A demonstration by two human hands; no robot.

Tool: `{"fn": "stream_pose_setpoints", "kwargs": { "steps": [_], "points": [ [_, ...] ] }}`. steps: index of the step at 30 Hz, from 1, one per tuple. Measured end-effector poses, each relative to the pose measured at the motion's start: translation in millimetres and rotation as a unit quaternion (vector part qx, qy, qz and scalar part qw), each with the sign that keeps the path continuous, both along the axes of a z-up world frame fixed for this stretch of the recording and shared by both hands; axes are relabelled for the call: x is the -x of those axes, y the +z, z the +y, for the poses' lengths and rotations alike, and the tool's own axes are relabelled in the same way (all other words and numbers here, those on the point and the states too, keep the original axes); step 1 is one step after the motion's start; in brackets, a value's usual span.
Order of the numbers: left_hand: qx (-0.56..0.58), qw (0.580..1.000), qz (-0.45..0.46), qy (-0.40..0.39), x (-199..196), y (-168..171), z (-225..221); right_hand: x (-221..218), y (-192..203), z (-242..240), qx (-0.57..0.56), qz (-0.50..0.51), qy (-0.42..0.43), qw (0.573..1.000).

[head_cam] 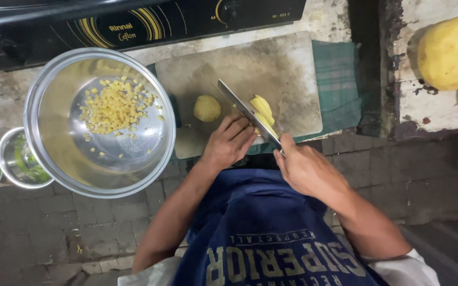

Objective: Dicing potatoes on a wooden cutting board using a large knife

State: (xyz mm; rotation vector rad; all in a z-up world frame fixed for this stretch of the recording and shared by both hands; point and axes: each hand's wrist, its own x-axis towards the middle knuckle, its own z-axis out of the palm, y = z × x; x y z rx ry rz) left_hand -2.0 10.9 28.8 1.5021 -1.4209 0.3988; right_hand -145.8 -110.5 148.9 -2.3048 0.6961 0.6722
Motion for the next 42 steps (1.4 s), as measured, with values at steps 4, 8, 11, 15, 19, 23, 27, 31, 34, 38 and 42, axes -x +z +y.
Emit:
{"fn": "stream_pose_setpoints", "kwargs": {
  "steps": [4, 8, 11, 15, 19, 23, 27, 31, 34, 38, 42],
  "points": [
    [-0.014, 1.0, 0.012, -0.007, -2.9, 0.0, -0.7, -2.5, -20.9, -1.8, 0.004, 0.009, 0.013, 1.0],
    [-0.024, 1.0, 0.014, 0.006, -0.6, -12.3, 1.5, -3.6, -31.4, -3.3, -0.004, 0.014, 0.012, 1.0],
    [-0.023, 1.0, 0.009, 0.008, 0.0, -5.0, 0.4, -5.8, -33.6, -7.7, 0.006, 0.009, 0.011, 1.0],
    [0.003, 1.0, 0.002, -0.012, 2.1, -4.6, 2.0, -14.2, -27.1, -20.9, -0.029, 0.03, -0.003, 0.999],
    [-0.004, 1.0, 0.016, 0.0, 3.7, -7.1, 6.0, -25.1, 1.7, -15.8, -0.039, -0.01, -0.014, 0.999],
    [0.003, 1.0, 0.014, 0.01, 4.6, -3.6, 6.0, -16.4, -11.1, -17.4, -0.033, 0.055, -0.027, 0.998],
    [0.009, 1.0, 0.009, 0.019, 5.1, -1.3, 5.3, -8.1, -20.5, -17.3, -0.021, 0.036, -0.042, 0.998],
    [0.003, 1.0, 0.015, 0.018, 3.9, -4.1, 7.4, -3.7, -0.5, -11.4, -0.019, 0.03, -0.039, 0.999],
    [0.007, 1.0, 0.01, 0.026, 5.0, -4.4, 6.2, -0.7, 4.0, -8.3, -0.016, 0.032, -0.039, 0.999],
    [-0.002, 1.0, 0.008, 0.026, 3.3, 2.2, 8.0, -0.1, 7.4, -6.0, -0.026, 0.021, -0.027, 0.999],
    [0.003, 1.0, 0.011, 0.015, 3.5, -5.6, 6.8, 1.6, 3.2, -4.7, -0.023, 0.006, -0.008, 1.0]
  ]
}}
